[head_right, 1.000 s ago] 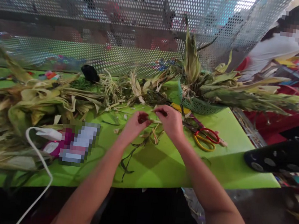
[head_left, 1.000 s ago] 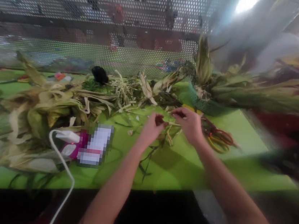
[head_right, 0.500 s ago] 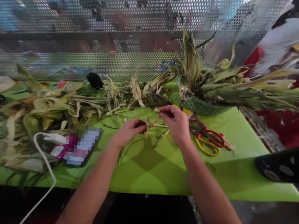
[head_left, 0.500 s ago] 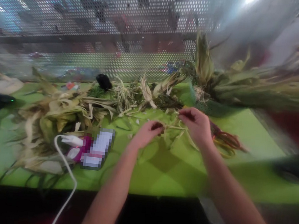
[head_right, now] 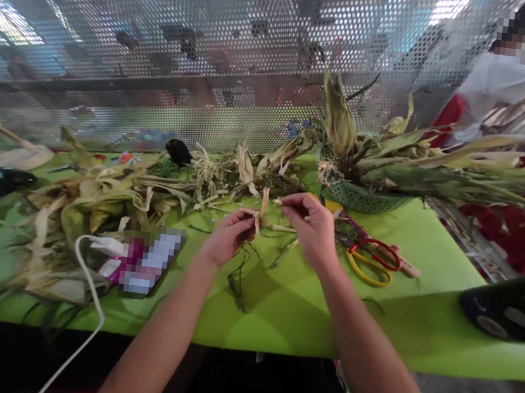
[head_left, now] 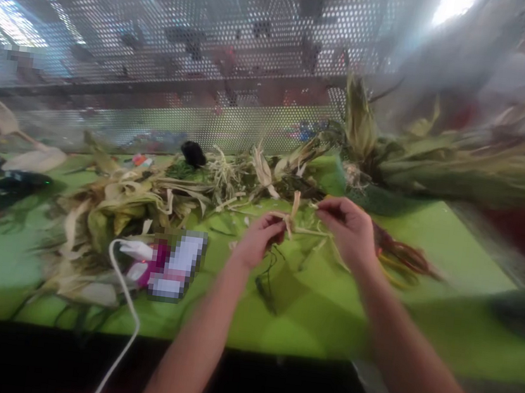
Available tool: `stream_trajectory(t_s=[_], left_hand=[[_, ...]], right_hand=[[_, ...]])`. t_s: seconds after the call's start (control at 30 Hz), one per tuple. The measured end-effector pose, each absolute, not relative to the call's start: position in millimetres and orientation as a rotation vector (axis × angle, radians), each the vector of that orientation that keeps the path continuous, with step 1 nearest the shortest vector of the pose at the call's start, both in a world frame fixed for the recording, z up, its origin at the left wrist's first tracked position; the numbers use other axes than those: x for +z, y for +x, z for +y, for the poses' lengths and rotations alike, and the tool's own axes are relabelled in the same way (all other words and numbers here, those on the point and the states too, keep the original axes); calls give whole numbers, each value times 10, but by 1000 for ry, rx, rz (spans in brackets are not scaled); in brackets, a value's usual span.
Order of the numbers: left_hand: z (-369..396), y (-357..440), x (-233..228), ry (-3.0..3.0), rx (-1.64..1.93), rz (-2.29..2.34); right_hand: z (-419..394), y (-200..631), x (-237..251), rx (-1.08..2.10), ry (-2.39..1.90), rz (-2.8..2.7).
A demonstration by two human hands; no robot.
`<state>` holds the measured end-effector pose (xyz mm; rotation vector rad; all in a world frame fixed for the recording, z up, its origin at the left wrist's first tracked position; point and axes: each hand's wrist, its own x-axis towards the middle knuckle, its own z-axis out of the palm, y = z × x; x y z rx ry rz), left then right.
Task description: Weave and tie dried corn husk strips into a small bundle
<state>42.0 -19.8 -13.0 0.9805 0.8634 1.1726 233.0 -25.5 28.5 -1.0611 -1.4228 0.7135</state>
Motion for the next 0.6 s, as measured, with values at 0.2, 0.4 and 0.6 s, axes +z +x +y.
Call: stream_trajectory(t_s=[0.2,0.4,0.6], left_hand=[[-219,443,-73,828,1160,809],[-195,435,-127,777,1132,786],[-236,484,-108,812,1100,745]], right_hand=[[-221,2310,253,863,-1041,-1350],[-245,2259,286,934,-1050,-1351],[-291,2160,268,1054,-1024,-1410]])
